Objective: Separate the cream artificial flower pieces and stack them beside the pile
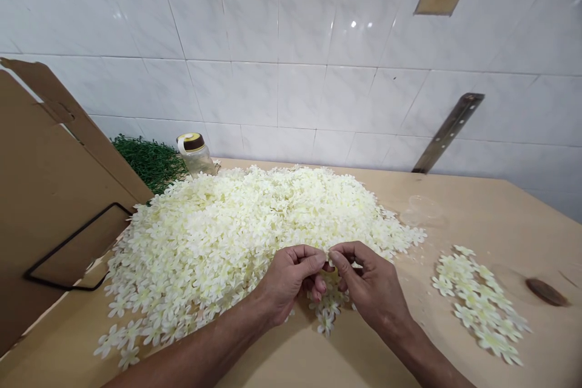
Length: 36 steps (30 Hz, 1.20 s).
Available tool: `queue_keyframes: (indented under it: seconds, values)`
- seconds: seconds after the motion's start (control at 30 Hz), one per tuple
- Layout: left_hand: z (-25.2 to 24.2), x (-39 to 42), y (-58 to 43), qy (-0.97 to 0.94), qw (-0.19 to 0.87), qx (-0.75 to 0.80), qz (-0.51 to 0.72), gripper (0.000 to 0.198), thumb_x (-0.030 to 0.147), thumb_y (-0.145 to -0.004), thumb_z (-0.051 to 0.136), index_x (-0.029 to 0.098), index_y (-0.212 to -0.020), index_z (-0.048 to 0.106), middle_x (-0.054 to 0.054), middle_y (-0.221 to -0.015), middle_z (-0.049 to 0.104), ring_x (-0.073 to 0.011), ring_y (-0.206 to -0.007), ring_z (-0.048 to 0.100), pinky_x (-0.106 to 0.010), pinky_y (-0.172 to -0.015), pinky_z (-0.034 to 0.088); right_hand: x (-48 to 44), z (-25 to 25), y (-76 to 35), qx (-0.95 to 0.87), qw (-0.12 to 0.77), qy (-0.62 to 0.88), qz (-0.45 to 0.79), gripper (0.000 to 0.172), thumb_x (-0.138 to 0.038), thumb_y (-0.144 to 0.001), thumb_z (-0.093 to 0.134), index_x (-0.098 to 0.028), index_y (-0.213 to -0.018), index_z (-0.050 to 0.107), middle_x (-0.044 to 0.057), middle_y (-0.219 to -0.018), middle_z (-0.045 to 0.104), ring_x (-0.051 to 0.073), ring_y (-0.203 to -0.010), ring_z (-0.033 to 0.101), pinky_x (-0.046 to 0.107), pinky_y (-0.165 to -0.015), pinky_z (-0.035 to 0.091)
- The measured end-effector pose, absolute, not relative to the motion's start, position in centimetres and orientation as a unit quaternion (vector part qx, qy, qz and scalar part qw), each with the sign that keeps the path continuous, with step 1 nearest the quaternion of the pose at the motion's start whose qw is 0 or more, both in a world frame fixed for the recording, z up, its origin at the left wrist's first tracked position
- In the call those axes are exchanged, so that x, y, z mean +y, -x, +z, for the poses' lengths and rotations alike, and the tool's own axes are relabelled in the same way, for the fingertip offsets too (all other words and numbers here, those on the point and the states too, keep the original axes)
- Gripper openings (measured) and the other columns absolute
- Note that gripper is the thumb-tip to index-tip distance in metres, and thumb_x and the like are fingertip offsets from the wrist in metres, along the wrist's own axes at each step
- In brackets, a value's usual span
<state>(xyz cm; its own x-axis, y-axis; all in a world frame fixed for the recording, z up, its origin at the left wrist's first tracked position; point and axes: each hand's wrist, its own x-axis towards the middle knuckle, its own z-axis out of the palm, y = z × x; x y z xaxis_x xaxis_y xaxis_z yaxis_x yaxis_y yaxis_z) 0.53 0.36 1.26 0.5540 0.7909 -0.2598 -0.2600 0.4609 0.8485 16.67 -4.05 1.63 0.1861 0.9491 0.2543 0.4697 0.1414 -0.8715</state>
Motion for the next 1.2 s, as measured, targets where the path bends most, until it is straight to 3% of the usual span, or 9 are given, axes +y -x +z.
queue_keyframes:
  seconds: [0.27, 0.67, 0.97, 1.2]
  values:
    - [1.29, 0.41, -0.50, -0.399, 0.789, 0.322, 0.340, 0.037, 0.046, -0.077, 0.075, 0.010, -0.080, 0.067, -0.003, -0.054, 0.061, -0.0083, -0.042, 0.050, -0.021, -0.046, 0.040, -4.04, 1.22, -17.13, -0.609, 0.475, 0.584, 0.250, 0.024, -0.042, -0.088, 0.064, -0.020, -0.090, 0.072, 0.006, -0.084, 0.072, 0.018, -0.068, 0.067, 0.025, -0.056, 0.056]
    - [1.15, 0.48, -0.40, -0.413, 0.790, 0.319, 0.322, 0.036, 0.046, -0.080, 0.072, 0.010, -0.082, 0.068, -0.002, -0.054, 0.060, -0.0082, -0.043, 0.049, -0.020, -0.046, 0.040, -4.33, 2.20, -16.92, -0.581, 0.472, 0.598, 0.287, 0.027, -0.043, -0.090, 0.060, -0.019, -0.083, 0.069, 0.004, -0.070, 0.068, 0.014, -0.051, 0.058, 0.024, -0.046, 0.048]
    - [1.23, 0.54, -0.55, -0.441, 0.760, 0.337, 0.340, 0.035, 0.044, -0.079, 0.072, 0.010, -0.082, 0.068, -0.003, -0.054, 0.062, -0.0106, -0.043, 0.052, -0.023, -0.047, 0.043, -4.03, 1.74, -17.08, -0.591, 0.476, 0.590, 0.276, 0.026, -0.044, -0.088, 0.063, -0.019, -0.091, 0.073, 0.007, -0.085, 0.072, 0.018, -0.068, 0.067, 0.025, -0.054, 0.054]
    - [1.54, 0.63, -0.45, -0.470, 0.743, 0.340, 0.333, 0.035, 0.046, -0.078, 0.072, 0.012, -0.077, 0.065, -0.003, -0.052, 0.061, -0.0104, -0.040, 0.051, -0.023, -0.045, 0.042, -4.06, 1.65, -17.46, -0.620, 0.464, 0.579, 0.253, 0.023, -0.041, -0.089, 0.064, -0.022, -0.086, 0.075, 0.005, -0.084, 0.073, 0.018, -0.072, 0.067, 0.026, -0.061, 0.056]
